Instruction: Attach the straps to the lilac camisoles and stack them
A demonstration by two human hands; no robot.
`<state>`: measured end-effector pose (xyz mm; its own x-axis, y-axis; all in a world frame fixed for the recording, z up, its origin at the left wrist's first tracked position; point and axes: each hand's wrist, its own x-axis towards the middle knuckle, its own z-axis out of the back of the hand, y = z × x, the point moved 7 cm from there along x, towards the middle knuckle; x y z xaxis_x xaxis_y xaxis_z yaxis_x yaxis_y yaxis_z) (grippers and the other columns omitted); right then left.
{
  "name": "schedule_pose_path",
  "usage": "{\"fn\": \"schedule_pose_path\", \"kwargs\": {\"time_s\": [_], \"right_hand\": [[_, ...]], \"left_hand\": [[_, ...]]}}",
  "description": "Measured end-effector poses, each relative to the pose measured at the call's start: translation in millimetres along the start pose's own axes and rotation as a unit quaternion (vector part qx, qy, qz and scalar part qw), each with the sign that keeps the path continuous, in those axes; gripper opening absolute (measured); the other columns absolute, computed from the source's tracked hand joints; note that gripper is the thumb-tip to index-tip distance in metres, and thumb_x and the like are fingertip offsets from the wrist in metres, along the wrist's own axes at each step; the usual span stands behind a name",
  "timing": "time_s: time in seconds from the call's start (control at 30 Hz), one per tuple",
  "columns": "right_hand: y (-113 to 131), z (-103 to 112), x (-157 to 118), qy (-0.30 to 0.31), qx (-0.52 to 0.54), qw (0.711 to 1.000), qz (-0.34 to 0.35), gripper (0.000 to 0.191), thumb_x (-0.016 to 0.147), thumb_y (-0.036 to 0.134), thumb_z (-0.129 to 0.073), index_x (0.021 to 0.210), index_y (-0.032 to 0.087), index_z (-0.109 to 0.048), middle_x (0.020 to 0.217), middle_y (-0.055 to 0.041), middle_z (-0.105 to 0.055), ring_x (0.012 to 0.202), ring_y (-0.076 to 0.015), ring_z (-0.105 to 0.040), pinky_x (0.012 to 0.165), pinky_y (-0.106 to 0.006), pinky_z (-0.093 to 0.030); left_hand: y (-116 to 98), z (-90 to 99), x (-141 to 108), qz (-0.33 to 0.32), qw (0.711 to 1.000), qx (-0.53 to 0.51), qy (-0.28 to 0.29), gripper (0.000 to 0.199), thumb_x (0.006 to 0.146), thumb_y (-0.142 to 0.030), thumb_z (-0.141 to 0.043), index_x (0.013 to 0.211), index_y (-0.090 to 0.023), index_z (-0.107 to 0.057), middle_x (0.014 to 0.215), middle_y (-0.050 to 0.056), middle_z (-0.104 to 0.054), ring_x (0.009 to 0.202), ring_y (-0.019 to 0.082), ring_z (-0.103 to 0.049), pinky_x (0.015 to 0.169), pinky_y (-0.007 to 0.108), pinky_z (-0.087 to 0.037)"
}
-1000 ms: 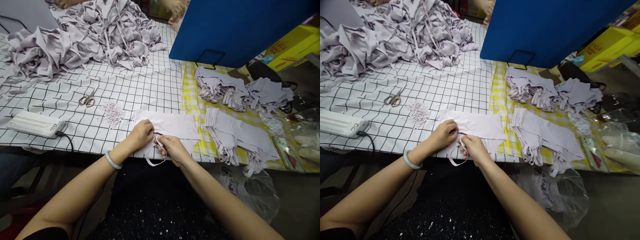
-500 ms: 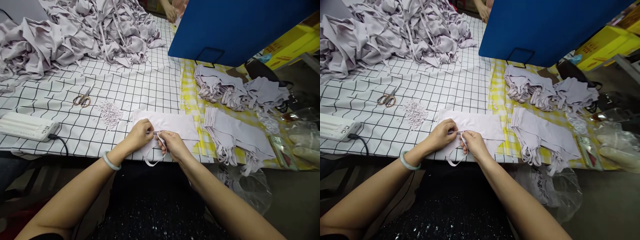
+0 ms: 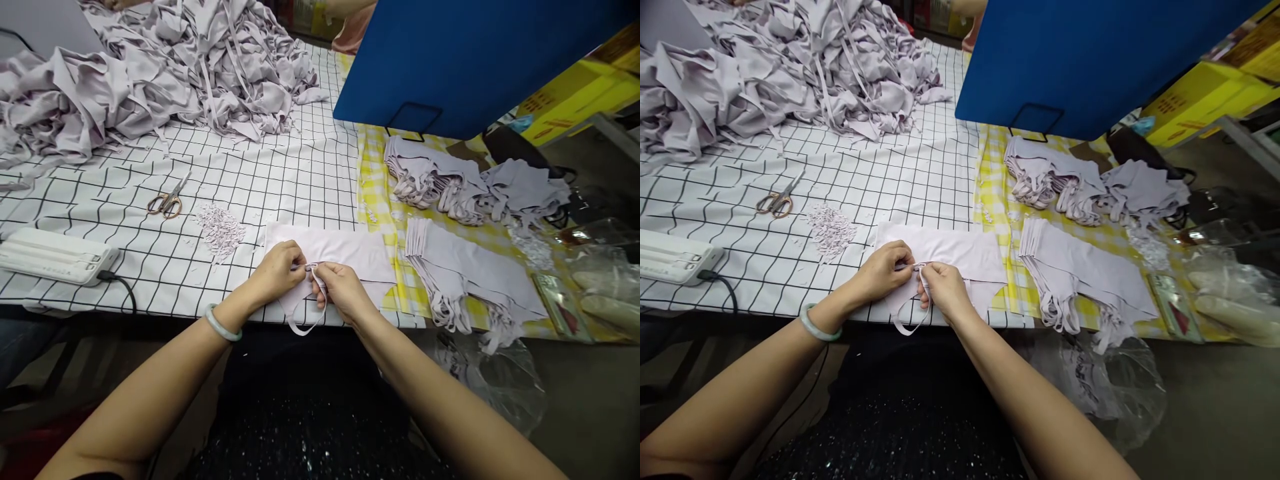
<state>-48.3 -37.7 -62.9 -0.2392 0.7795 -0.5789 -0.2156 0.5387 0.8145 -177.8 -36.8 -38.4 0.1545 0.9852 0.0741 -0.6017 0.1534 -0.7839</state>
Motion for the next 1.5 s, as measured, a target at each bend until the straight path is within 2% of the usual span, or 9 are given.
{"fn": "schedule_pose_path", "kwargs": {"time_s": [0.37, 0.77, 0.97, 1.13, 1.2, 1.3, 1.4, 1.5], "right_hand": [[2, 3, 5, 0.017, -0.031, 0.999, 0.002, 0.013, 0.071, 0.027, -0.056, 0.062, 0.017, -0.059, 0.048, 0.0035, -0.053, 0.035, -0.0072, -0.041, 0.032, -0.019, -0.039], [2, -5, 0, -0.002, -0.04, 0.999, 0.022, 0.013, 0.072, 0.027, -0.055, 0.061, 0.019, -0.056, 0.047, 0.0041, -0.053, 0.036, -0.0074, -0.042, 0.032, -0.019, -0.038], [-1, -11, 0, 0.077, 0.009, 0.994, -0.079, 0.011, 0.069, 0.021, -0.054, 0.06, 0.016, -0.058, 0.042, 0.0055, -0.045, 0.033, -0.0045, -0.03, 0.03, -0.016, -0.027], [-3, -12, 3, 0.083, 0.039, 0.99, -0.107, 0.015, 0.075, 0.017, -0.054, 0.061, 0.015, -0.058, 0.042, 0.0058, -0.044, 0.034, -0.0035, -0.028, 0.032, -0.015, -0.026], [-3, -12, 2, 0.081, 0.045, 0.991, -0.101, 0.017, 0.08, 0.018, -0.054, 0.065, 0.014, -0.059, 0.044, 0.0056, -0.046, 0.034, -0.0039, -0.03, 0.032, -0.015, -0.028], [-9, -11, -11, 0.086, 0.064, 0.989, -0.097, 0.024, 0.091, 0.03, -0.054, 0.076, 0.014, -0.063, 0.051, 0.0022, -0.055, 0.037, -0.0072, -0.043, 0.038, -0.019, -0.04], [-25, -11, -43, 0.118, 0.111, 0.982, -0.093, 0.032, 0.092, 0.044, -0.058, 0.09, 0.013, -0.067, 0.068, -0.0049, -0.069, 0.055, -0.0134, -0.063, 0.06, -0.028, -0.055], [-47, -14, -79, 0.166, 0.161, 0.969, -0.089, 0.029, 0.084, 0.041, -0.072, 0.094, 0.014, -0.069, 0.085, -0.0078, -0.075, 0.081, -0.0157, -0.071, 0.087, -0.03, -0.054]], "left_hand": [[2, -0.6, 0, -0.01, 1.0, -0.003, 0.005, 0.012, 0.079, -0.009, -0.057, 0.071, -0.018, -0.057, 0.083, 0.004, -0.062, 0.084, 0.019, -0.058, 0.078, 0.034, -0.049], [2, -2.1, -1, -0.003, 1.0, 0.003, -0.001, 0.013, 0.08, -0.009, -0.057, 0.071, -0.019, -0.055, 0.082, 0.004, -0.06, 0.081, 0.019, -0.056, 0.075, 0.034, -0.047], [2, -2.8, -2, -0.013, 1.0, -0.001, 0.001, 0.012, 0.079, -0.009, -0.055, 0.073, -0.018, -0.059, 0.085, 0.004, -0.063, 0.084, 0.019, -0.058, 0.077, 0.034, -0.049], [1, -0.4, -5, -0.029, 0.999, 0.017, -0.005, 0.012, 0.079, -0.009, -0.055, 0.074, -0.018, -0.061, 0.085, 0.005, -0.064, 0.085, 0.019, -0.06, 0.08, 0.036, -0.052], [-1, 4.7, -5, -0.062, 0.998, 0.023, -0.004, 0.016, 0.079, -0.007, -0.053, 0.081, -0.017, -0.065, 0.091, 0.006, -0.067, 0.09, 0.02, -0.062, 0.084, 0.036, -0.054], [-2, 12.5, -3, -0.113, 0.992, 0.063, -0.005, 0.036, 0.083, -0.006, -0.046, 0.111, -0.014, -0.066, 0.121, 0.012, -0.067, 0.117, 0.021, -0.06, 0.102, 0.04, -0.049], [7, 3.8, 1, -0.102, 0.981, 0.157, 0.052, 0.046, 0.094, -0.017, -0.043, 0.138, -0.01, -0.053, 0.15, 0.016, -0.05, 0.144, 0.027, -0.039, 0.118, 0.05, -0.033], [18, -9.5, 2, -0.066, 0.963, 0.243, 0.096, 0.056, 0.101, -0.034, -0.04, 0.152, -0.011, -0.037, 0.162, 0.015, -0.03, 0.152, 0.032, -0.021, 0.123, 0.056, -0.017]]}}
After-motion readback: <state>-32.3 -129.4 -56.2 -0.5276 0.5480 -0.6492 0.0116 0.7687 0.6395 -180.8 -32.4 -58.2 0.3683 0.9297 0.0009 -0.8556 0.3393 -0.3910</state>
